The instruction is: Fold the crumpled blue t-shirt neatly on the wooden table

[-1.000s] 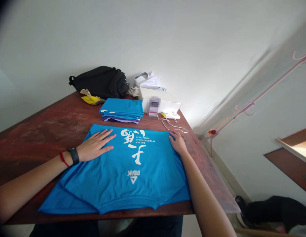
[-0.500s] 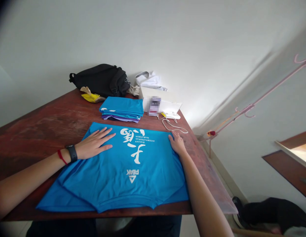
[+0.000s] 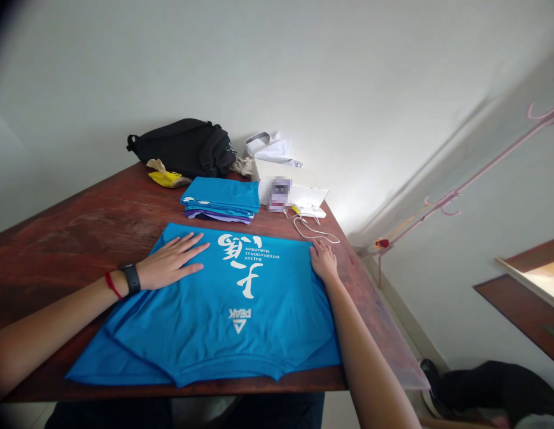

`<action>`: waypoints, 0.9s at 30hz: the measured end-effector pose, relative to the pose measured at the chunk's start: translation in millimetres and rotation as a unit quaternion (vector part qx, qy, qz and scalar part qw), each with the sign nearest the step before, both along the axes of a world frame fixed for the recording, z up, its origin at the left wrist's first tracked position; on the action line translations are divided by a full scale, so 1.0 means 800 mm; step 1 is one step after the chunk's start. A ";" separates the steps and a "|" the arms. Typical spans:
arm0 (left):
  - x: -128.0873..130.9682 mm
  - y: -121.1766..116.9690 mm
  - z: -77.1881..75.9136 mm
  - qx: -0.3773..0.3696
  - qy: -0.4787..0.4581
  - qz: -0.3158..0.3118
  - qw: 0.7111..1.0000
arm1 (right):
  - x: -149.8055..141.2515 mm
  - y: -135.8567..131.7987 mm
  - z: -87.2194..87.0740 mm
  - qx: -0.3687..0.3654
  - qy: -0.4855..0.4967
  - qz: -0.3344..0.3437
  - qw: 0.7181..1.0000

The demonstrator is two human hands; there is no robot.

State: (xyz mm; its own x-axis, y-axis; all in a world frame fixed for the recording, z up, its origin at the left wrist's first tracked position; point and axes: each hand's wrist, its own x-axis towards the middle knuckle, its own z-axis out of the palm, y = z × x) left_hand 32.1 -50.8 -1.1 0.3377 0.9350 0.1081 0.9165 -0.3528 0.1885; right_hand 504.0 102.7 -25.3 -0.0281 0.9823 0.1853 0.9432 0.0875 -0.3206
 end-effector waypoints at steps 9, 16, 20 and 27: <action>0.001 -0.001 0.004 -0.015 0.015 0.004 1.000 | 0.001 0.002 0.000 -0.010 -0.002 0.001 1.000; 0.000 0.000 0.003 -0.008 0.011 0.002 1.000 | 0.000 0.001 0.002 -0.012 -0.007 0.003 1.000; -0.001 0.000 0.002 -0.004 0.010 0.000 1.000 | 0.000 0.001 0.003 -0.010 -0.009 0.004 1.000; -0.001 0.000 0.000 0.001 0.001 0.001 1.000 | 0.001 0.002 0.001 0.000 -0.011 0.011 1.000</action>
State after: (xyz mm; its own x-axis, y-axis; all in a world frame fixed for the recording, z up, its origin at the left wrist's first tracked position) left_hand 30.9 -50.4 -1.1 0.3364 0.9354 0.1092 0.9173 -0.3517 0.1867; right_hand 504.8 104.0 -24.2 -0.0529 0.9816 0.1836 0.9477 0.1073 -0.3005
